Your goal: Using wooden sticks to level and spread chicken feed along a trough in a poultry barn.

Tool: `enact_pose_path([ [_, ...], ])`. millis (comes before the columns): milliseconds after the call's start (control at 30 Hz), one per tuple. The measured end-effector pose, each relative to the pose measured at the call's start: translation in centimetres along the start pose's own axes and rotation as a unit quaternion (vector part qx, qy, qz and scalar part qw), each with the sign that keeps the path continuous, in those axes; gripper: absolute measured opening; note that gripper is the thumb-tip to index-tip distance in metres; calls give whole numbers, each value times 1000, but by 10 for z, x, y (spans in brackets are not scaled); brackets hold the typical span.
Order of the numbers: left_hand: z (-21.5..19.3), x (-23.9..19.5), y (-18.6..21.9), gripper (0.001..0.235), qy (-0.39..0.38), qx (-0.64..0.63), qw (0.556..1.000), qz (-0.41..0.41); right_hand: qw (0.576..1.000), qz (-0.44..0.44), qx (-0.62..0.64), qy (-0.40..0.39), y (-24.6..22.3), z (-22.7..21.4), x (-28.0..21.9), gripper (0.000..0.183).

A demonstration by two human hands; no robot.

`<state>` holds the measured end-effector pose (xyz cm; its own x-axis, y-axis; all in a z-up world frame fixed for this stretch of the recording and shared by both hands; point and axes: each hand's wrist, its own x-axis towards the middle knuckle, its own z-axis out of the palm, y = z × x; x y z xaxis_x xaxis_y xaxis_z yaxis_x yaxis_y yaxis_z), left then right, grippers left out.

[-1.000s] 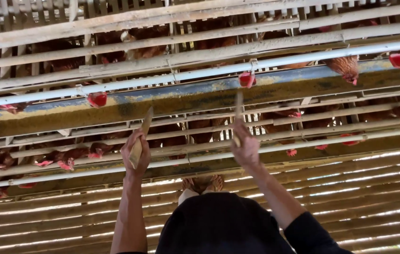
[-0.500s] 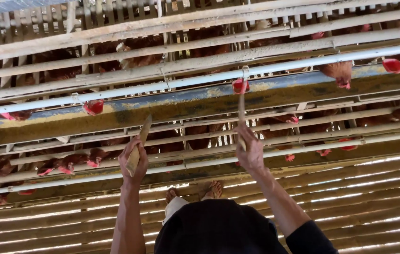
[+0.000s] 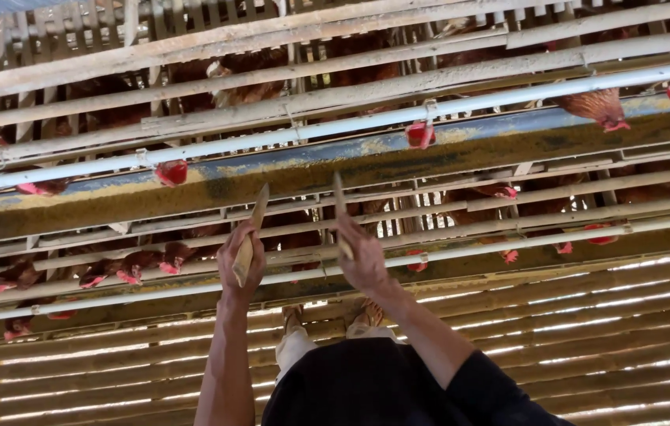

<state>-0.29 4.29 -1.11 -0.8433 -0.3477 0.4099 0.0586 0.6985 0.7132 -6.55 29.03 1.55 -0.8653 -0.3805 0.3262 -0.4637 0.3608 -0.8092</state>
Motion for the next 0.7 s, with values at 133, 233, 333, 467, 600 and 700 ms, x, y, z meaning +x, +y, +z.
enact_pose_path([
  [133,-9,2,-3,9,-4,-18,1000,2,993,20,-119,-11,7,-11,-1,43],
  [233,-6,1,-21,10,7,0,1000,2,988,54,-139,-49,17,15,-6,38],
  [333,-16,6,-16,12,-6,-23,1000,-2,989,33,-123,-74,-9,54,-8,45],
  [467,-44,17,-8,14,-17,-60,998,0,998,25,3,-54,-52,92,4,30],
  [600,-77,18,-23,14,-19,-49,999,4,999,0,-36,-8,-86,75,30,27],
  [700,-99,11,-39,9,-29,-33,999,-4,994,29,-107,-21,-62,84,13,26],
])
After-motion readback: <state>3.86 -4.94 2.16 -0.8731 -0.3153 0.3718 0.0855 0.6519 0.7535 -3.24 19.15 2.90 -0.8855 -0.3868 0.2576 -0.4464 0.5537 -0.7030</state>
